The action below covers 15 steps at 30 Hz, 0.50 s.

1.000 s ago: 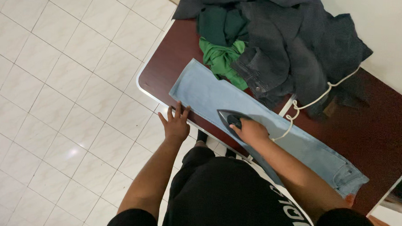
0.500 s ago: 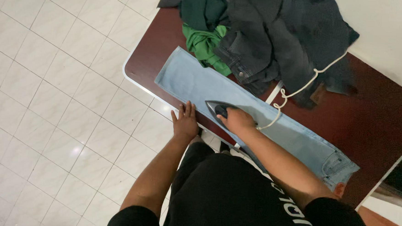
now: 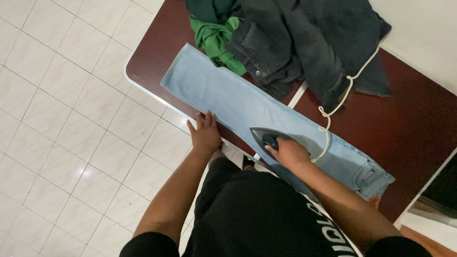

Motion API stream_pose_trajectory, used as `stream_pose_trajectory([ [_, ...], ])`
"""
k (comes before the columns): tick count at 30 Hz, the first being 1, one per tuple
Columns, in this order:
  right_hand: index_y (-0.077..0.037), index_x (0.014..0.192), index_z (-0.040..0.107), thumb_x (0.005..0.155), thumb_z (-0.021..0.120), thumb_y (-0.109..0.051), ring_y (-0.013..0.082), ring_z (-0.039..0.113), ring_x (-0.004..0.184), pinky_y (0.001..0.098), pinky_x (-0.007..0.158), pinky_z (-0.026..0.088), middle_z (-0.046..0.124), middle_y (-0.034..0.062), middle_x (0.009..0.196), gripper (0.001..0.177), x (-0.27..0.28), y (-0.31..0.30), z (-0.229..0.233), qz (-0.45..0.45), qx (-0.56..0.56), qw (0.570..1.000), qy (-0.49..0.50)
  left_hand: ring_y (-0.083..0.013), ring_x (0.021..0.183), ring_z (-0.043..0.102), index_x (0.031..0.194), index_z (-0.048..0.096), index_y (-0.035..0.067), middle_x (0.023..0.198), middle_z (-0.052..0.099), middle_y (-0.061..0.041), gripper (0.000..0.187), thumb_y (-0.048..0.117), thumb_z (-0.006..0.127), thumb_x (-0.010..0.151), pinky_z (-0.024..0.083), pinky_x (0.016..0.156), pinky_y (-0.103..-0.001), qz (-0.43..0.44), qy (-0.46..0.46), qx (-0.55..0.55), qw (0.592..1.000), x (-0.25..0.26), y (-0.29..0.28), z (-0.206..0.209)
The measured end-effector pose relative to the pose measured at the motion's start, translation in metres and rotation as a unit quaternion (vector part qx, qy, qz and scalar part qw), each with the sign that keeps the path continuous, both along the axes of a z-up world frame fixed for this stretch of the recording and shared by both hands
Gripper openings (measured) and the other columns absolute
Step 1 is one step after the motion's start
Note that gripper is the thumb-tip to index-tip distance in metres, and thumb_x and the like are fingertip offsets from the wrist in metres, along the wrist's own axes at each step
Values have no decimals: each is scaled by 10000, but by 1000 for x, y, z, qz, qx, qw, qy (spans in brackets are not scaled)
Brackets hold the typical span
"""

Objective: The person irons a pair of light blue jeans laid flat on a table. They use an electric iron to smooth the fabric, moving it back and forth along the length of the jeans. The person adjusts the garment's position and folds the legs to ensure even coverage.

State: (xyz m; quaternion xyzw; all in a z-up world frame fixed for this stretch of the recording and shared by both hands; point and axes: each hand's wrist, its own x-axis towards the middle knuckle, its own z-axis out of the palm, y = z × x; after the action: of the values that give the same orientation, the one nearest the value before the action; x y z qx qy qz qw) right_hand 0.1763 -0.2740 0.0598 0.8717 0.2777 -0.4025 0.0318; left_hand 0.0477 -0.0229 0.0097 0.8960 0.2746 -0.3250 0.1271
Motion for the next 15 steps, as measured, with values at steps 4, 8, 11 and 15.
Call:
stream_pose_trajectory([
  [4, -48, 1286, 646, 975, 539, -592, 357, 728, 975, 484, 833, 585, 740, 200, 1042, 635, 0, 23, -3, -8, 36, 999, -4, -352, 1584, 35, 1629, 152, 74, 1730, 65, -91, 702, 190, 378, 974, 11, 1223, -645, -36, -4, -48, 998, -1, -27, -16],
  [8, -67, 1254, 678, 956, 571, -581, 364, 717, 1023, 492, 877, 570, 741, 190, 1081, 604, 0, 35, 0, -21, 60, 998, -1, -323, 1586, 23, 1625, 153, 41, 1719, 68, -127, 710, 174, 376, 964, 6, 1237, -577, -46, -28, -33, 998, -7, -38, -30],
  [11, -52, 1263, 667, 957, 577, -563, 364, 721, 1014, 488, 872, 571, 740, 203, 1075, 603, 0, 29, 1, -16, 81, 997, -11, -315, 1597, 22, 1622, 161, 27, 1719, 82, -140, 693, 165, 368, 976, 0, 1260, -539, -58, -33, -21, 998, -7, -40, -37],
  [15, -69, 1234, 683, 975, 555, -584, 360, 719, 1020, 490, 876, 571, 744, 194, 1073, 591, 1, -1, 5, -34, 42, 999, -1, -323, 1588, 22, 1614, 149, -16, 1717, 69, -183, 698, 160, 359, 972, 16, 1260, -491, -69, -24, -26, 997, -4, -38, -44],
])
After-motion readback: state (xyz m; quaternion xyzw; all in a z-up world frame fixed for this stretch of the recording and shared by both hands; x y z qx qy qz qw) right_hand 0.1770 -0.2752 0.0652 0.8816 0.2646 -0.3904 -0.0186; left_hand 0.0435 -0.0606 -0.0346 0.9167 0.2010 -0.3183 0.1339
